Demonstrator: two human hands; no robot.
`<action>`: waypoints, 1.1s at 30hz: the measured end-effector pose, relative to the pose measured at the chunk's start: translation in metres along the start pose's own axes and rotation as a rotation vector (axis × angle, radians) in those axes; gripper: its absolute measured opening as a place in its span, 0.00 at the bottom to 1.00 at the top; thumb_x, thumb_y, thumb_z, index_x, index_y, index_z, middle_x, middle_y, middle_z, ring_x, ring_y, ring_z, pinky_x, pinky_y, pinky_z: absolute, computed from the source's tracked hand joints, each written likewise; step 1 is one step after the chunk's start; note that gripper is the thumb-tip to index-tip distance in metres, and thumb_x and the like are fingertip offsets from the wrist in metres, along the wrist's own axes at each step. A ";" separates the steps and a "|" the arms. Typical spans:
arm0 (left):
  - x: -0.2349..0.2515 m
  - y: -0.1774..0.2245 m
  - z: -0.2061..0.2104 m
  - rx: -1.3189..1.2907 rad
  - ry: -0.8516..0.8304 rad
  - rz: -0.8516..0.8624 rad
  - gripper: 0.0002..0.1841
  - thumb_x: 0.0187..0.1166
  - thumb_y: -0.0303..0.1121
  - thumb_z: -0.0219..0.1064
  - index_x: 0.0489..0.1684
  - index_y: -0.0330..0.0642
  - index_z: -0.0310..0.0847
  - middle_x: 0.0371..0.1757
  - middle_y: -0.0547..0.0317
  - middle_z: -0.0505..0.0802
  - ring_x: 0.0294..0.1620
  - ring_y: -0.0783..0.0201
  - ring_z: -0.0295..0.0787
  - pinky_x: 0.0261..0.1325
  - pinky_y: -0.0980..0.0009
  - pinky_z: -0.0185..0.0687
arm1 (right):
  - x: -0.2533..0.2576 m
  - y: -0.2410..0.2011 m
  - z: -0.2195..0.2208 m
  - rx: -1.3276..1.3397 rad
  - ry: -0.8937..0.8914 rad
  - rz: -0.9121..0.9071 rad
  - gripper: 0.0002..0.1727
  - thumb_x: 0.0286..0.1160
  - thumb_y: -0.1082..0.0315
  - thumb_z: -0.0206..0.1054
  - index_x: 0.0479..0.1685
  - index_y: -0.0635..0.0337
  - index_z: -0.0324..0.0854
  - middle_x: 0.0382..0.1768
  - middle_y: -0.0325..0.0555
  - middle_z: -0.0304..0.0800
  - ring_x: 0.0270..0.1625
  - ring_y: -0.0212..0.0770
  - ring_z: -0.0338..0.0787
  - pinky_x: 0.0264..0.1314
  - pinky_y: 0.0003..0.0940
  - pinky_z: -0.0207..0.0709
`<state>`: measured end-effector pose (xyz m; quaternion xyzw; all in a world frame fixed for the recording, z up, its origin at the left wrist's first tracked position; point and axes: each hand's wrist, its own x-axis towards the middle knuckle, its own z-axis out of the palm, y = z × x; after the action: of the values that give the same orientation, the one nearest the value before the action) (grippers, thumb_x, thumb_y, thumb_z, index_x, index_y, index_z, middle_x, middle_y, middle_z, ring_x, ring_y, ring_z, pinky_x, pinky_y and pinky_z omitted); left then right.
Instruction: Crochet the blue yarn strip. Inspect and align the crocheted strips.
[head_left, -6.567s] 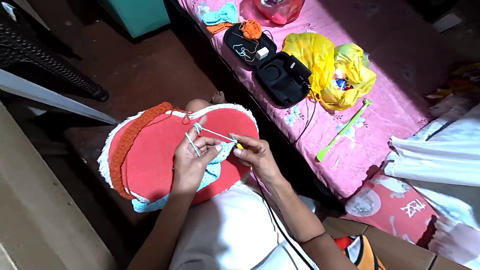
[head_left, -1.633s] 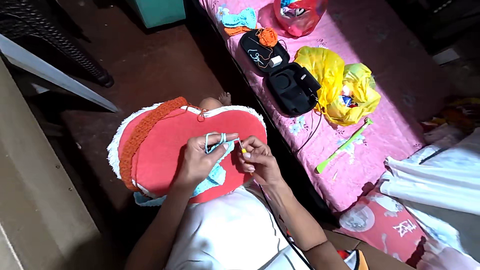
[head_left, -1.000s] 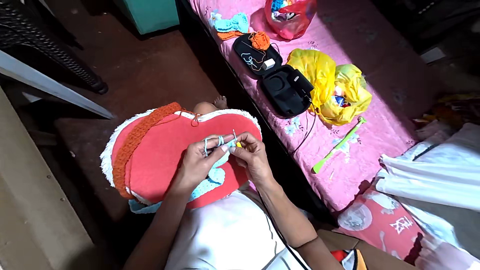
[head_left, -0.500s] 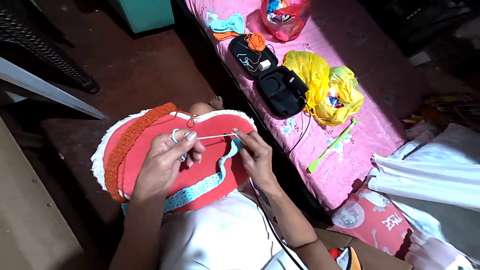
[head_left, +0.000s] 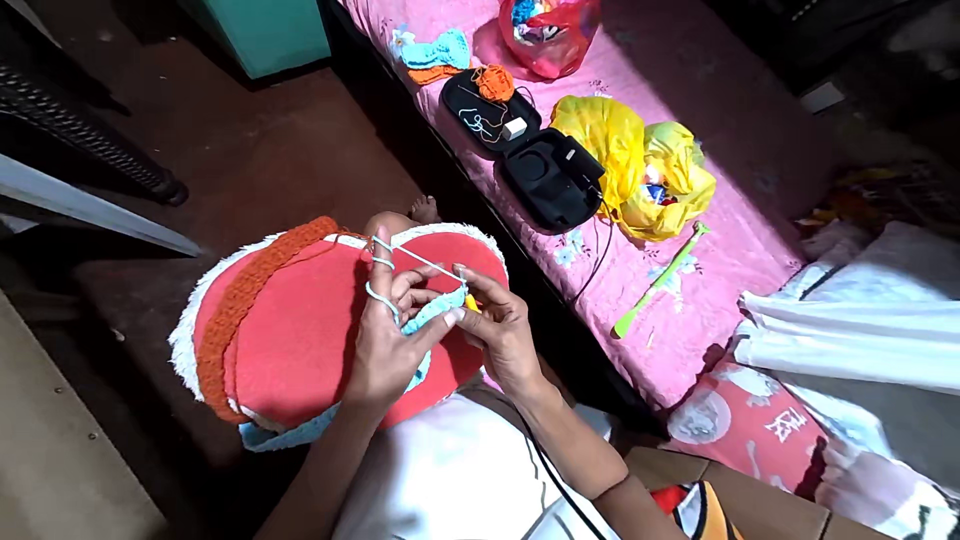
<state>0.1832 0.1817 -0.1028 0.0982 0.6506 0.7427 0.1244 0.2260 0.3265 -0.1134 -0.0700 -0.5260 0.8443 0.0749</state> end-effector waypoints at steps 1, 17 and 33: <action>0.001 0.001 0.002 -0.010 0.032 -0.013 0.60 0.63 0.24 0.76 0.97 0.58 0.32 0.55 0.60 0.93 0.51 0.63 0.94 0.56 0.68 0.91 | 0.000 -0.001 0.000 0.010 0.000 0.002 0.23 0.68 0.85 0.67 0.66 0.66 0.85 0.48 0.49 0.92 0.24 0.20 0.75 0.24 0.15 0.68; 0.010 -0.006 0.000 0.016 0.123 -0.115 0.50 0.66 0.16 0.70 0.95 0.49 0.49 0.38 0.60 0.95 0.27 0.70 0.89 0.24 0.80 0.81 | 0.011 0.004 -0.029 0.078 -0.159 0.203 0.18 0.78 0.77 0.62 0.65 0.65 0.85 0.40 0.43 0.90 0.22 0.19 0.71 0.24 0.15 0.65; 0.006 -0.013 -0.005 0.040 0.128 -0.049 0.48 0.64 0.14 0.68 0.93 0.47 0.53 0.41 0.61 0.95 0.34 0.69 0.92 0.39 0.78 0.88 | 0.023 0.010 -0.031 -0.234 -0.133 0.125 0.17 0.72 0.81 0.65 0.58 0.65 0.88 0.42 0.42 0.91 0.27 0.22 0.78 0.30 0.17 0.73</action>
<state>0.1761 0.1801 -0.1161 0.0371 0.6742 0.7310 0.0987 0.2087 0.3540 -0.1365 -0.0547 -0.6191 0.7831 -0.0213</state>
